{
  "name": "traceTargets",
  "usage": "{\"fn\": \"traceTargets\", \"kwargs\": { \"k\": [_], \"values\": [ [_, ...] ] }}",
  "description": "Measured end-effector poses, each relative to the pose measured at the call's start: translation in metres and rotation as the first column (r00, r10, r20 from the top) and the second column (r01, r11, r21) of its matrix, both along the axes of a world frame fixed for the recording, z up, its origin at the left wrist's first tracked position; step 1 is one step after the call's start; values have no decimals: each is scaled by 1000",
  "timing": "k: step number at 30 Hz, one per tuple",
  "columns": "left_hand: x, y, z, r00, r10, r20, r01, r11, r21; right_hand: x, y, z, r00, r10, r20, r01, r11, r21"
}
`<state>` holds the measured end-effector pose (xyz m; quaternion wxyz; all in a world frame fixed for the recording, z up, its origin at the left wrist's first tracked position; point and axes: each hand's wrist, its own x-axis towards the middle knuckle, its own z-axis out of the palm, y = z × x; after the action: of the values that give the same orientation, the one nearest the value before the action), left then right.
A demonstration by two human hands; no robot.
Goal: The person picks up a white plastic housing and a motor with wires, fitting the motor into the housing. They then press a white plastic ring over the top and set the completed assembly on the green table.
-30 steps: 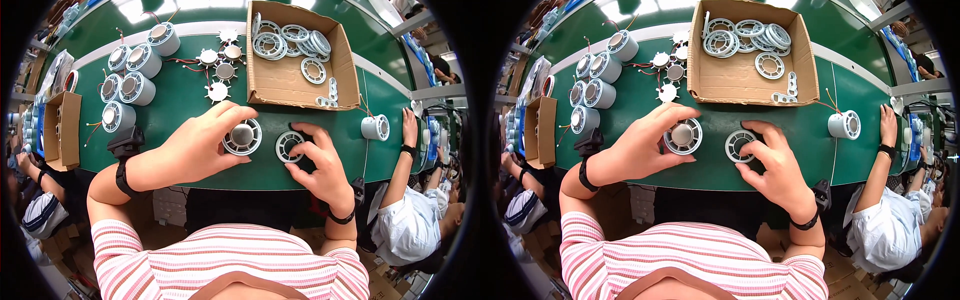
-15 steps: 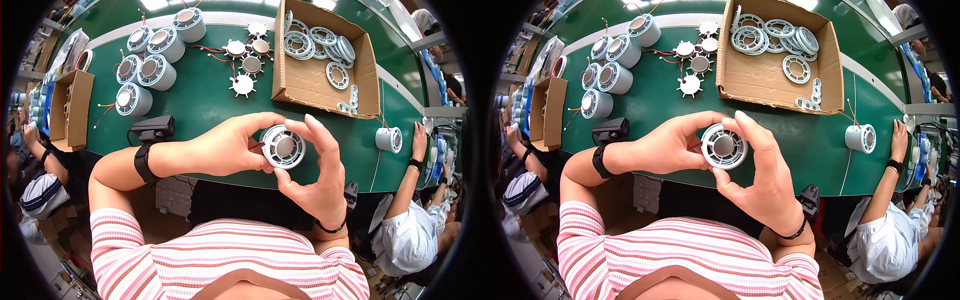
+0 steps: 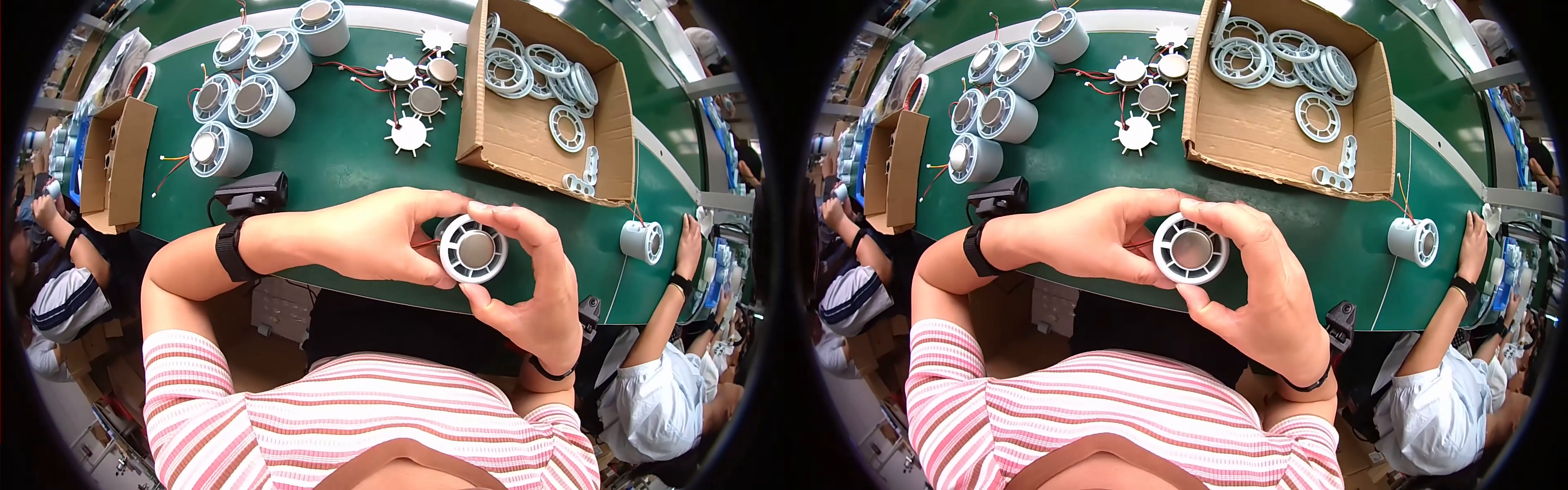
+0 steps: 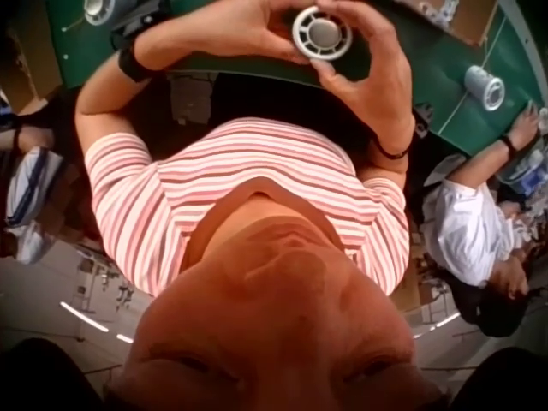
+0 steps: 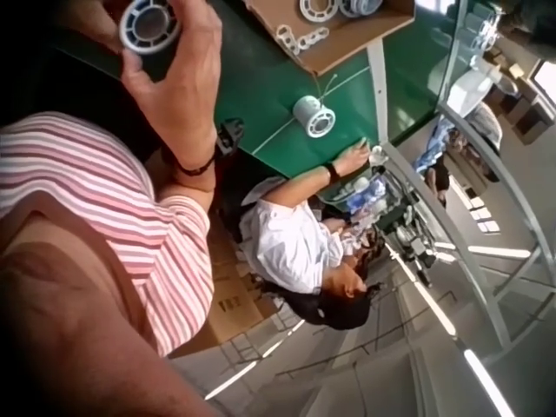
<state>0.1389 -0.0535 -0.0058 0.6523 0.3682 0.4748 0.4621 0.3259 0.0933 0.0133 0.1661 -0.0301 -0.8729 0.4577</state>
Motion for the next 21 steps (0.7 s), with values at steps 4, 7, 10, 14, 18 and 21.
{"fn": "traceTargets", "kwargs": {
  "k": [4,7,10,14,18,21],
  "values": [
    [-13,4,6,974,-27,227,60,989,-138,-1,5,4,1000,25,12,-25,998,51],
    [-15,8,14,946,3,323,77,969,-233,-2,6,2,1000,22,6,-23,997,74],
    [-13,10,17,942,60,331,46,952,-303,-2,4,-1,1000,18,-23,-16,996,83],
    [-12,5,14,940,75,332,13,967,-255,-4,-5,-2,999,-8,-41,16,981,192],
    [-6,-5,19,996,79,-33,-83,988,-131,7,-10,0,994,-92,-60,109,899,424],
    [-6,-33,48,260,388,-884,58,908,416,32,7,15,947,-321,14,249,760,600]
  ]
}}
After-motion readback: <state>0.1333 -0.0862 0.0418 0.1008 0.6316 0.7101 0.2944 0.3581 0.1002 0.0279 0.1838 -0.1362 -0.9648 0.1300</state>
